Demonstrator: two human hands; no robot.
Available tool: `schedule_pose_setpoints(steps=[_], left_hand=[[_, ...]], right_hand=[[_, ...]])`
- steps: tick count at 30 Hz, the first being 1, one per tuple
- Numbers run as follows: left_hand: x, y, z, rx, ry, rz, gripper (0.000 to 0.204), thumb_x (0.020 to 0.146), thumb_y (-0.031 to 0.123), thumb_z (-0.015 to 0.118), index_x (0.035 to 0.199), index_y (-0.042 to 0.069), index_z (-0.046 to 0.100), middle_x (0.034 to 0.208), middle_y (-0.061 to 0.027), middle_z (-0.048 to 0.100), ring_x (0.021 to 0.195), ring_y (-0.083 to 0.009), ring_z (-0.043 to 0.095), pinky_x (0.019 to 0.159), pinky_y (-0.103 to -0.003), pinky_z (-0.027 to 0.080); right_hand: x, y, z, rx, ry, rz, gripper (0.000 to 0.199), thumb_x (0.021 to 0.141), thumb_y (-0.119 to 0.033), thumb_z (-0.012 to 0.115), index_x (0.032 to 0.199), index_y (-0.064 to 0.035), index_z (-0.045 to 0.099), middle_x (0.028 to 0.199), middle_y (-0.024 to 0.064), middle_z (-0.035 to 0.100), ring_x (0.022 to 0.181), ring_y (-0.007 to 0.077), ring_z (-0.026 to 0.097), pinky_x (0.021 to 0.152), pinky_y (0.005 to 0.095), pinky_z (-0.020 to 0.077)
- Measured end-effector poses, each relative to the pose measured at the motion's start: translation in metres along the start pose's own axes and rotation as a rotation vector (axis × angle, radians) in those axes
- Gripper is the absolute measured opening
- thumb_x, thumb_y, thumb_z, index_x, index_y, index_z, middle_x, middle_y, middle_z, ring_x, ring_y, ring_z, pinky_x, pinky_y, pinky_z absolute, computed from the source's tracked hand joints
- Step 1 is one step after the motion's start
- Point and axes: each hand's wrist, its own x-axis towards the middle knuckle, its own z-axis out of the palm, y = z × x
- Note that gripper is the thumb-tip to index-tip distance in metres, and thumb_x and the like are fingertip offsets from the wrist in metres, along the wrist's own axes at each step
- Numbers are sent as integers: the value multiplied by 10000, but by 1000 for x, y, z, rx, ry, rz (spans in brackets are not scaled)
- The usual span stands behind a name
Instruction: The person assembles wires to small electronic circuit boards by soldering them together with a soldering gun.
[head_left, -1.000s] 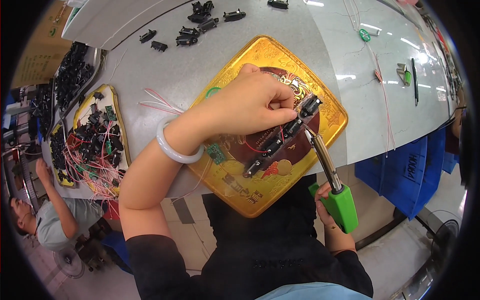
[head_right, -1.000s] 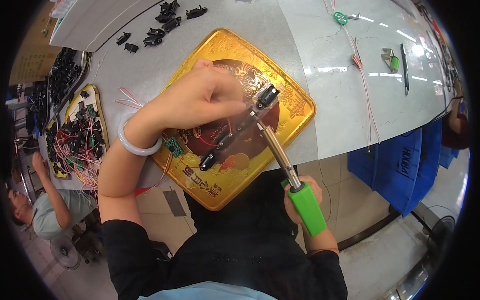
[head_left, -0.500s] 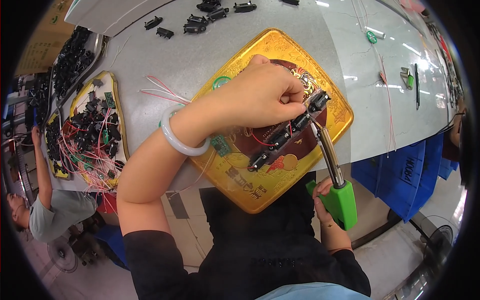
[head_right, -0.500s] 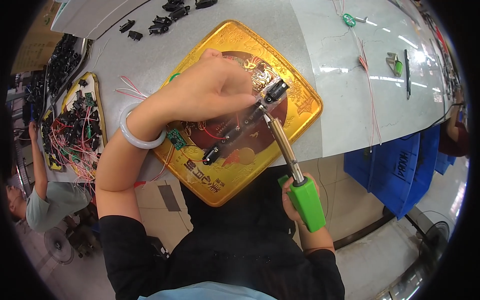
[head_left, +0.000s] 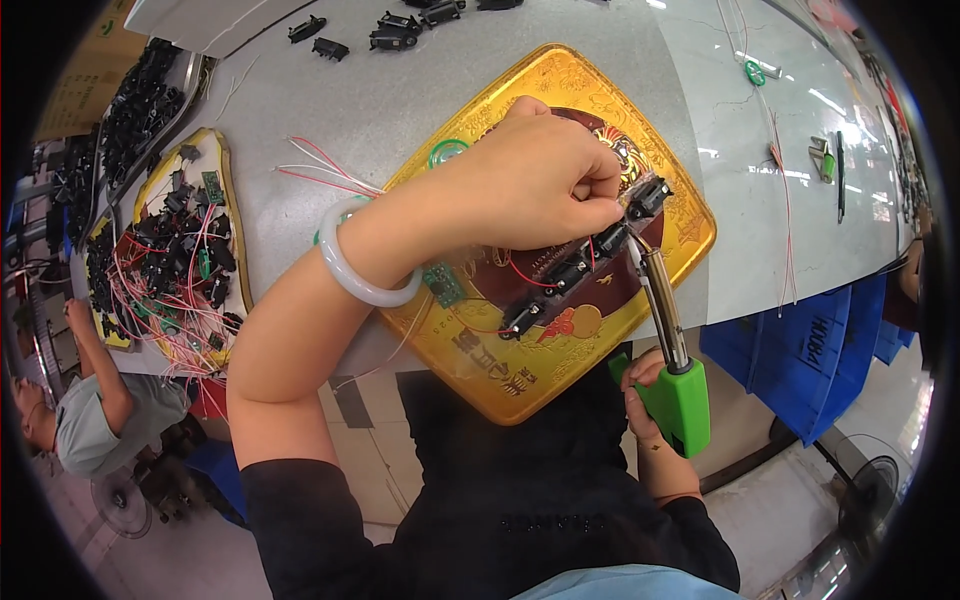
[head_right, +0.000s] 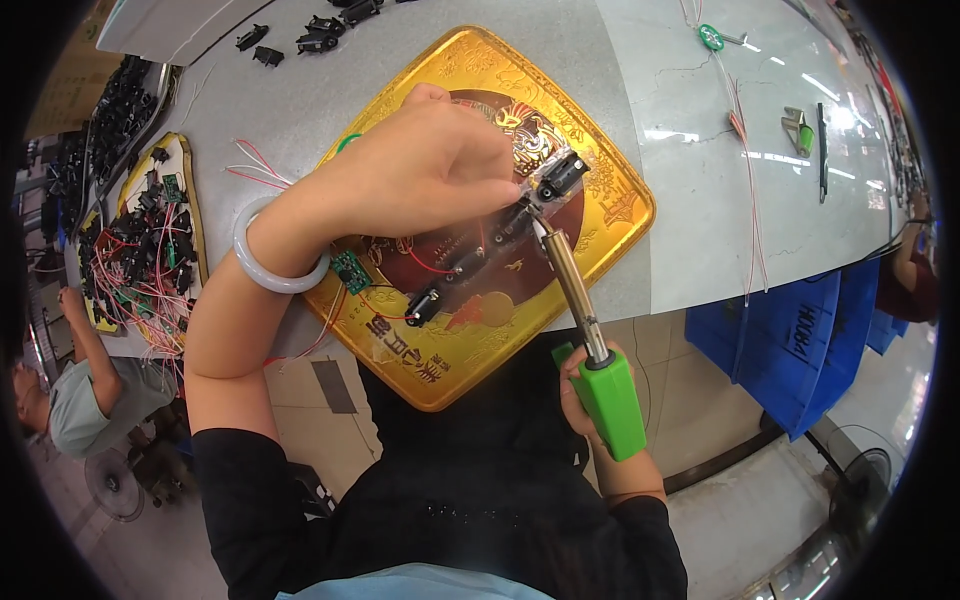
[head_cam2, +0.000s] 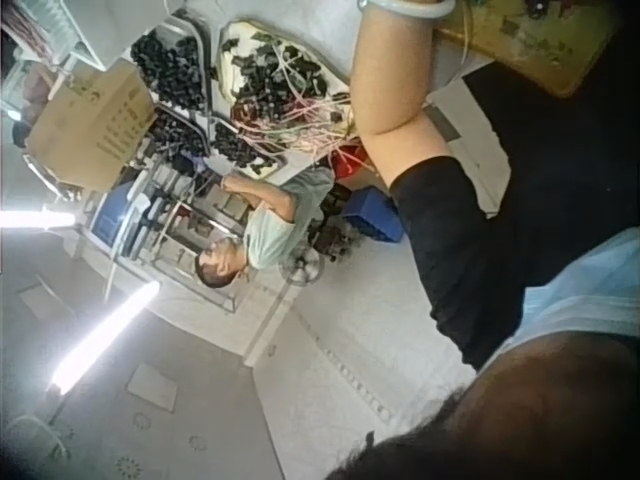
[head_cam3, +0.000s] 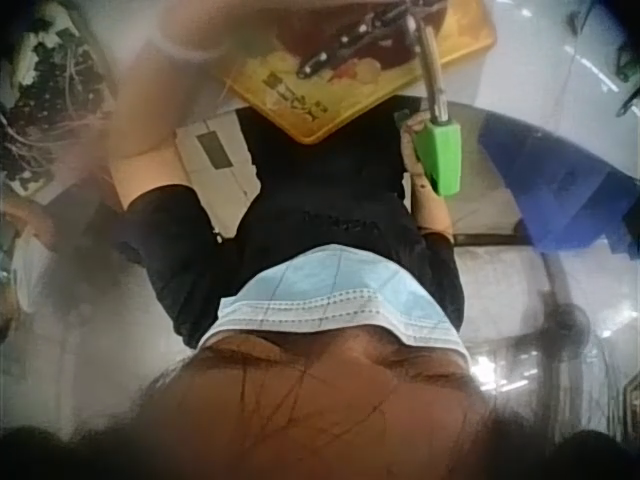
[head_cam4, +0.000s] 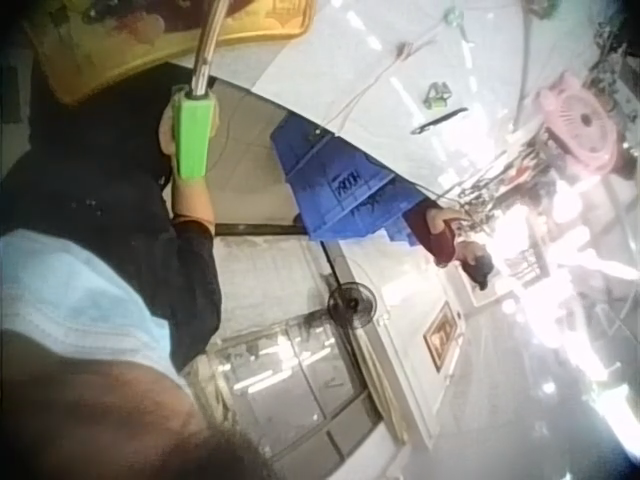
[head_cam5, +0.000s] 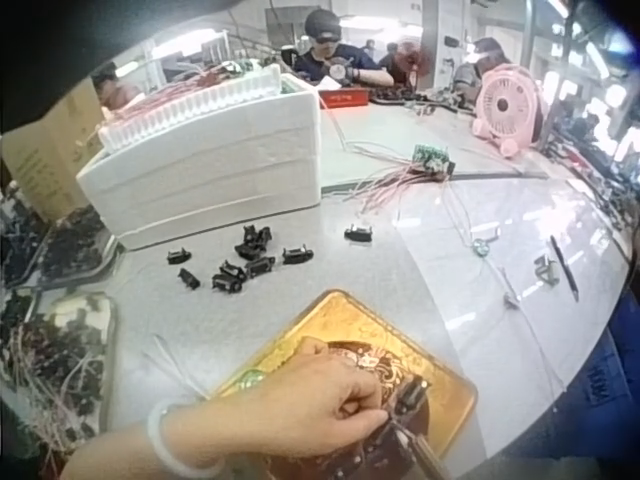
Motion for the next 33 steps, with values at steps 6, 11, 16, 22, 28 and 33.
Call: schedule_pose_setpoints(steps=[6,11,16,22,28,33], left_hand=[[0,2,0,13,3,7,194,778,244,577,681,77,570,620,-45,514,681,-191,505,856,-328,276],[1,1,0,6,8,15,195,774,242,579,679,72,571,619,-45,514,675,-194,506,859,-331,276],[1,1,0,4,15,16,194,772,238,579,671,72,570,614,-43,514,665,-194,506,858,-330,277],[0,1,1,2,16,23,199,770,240,581,662,74,564,615,-41,518,664,-190,506,850,-329,279],[0,1,2,7,24,27,201,770,247,584,668,75,564,612,-36,510,666,-187,500,840,-324,282],[1,1,1,1,29,34,198,774,245,582,670,77,562,597,-29,493,649,-184,489,833,-321,283]], right_hand=[[-1,-4,-2,-22,-11,3,133,690,13,563,793,-43,501,820,95,506,675,160,541,600,256,483],[0,-5,1,26,50,43,197,636,108,552,762,-36,507,802,86,507,665,159,542,610,255,479],[0,-4,2,-17,66,62,212,615,132,561,729,-36,503,786,79,510,657,153,542,601,252,475],[-2,-1,3,-84,98,73,206,615,124,585,707,-42,506,742,69,516,644,149,545,593,240,471],[-3,6,2,-141,99,31,178,628,99,592,713,-33,510,750,68,521,640,149,548,590,238,472],[0,-1,3,12,53,19,125,670,67,564,739,-20,505,805,106,521,646,164,548,586,262,477]])
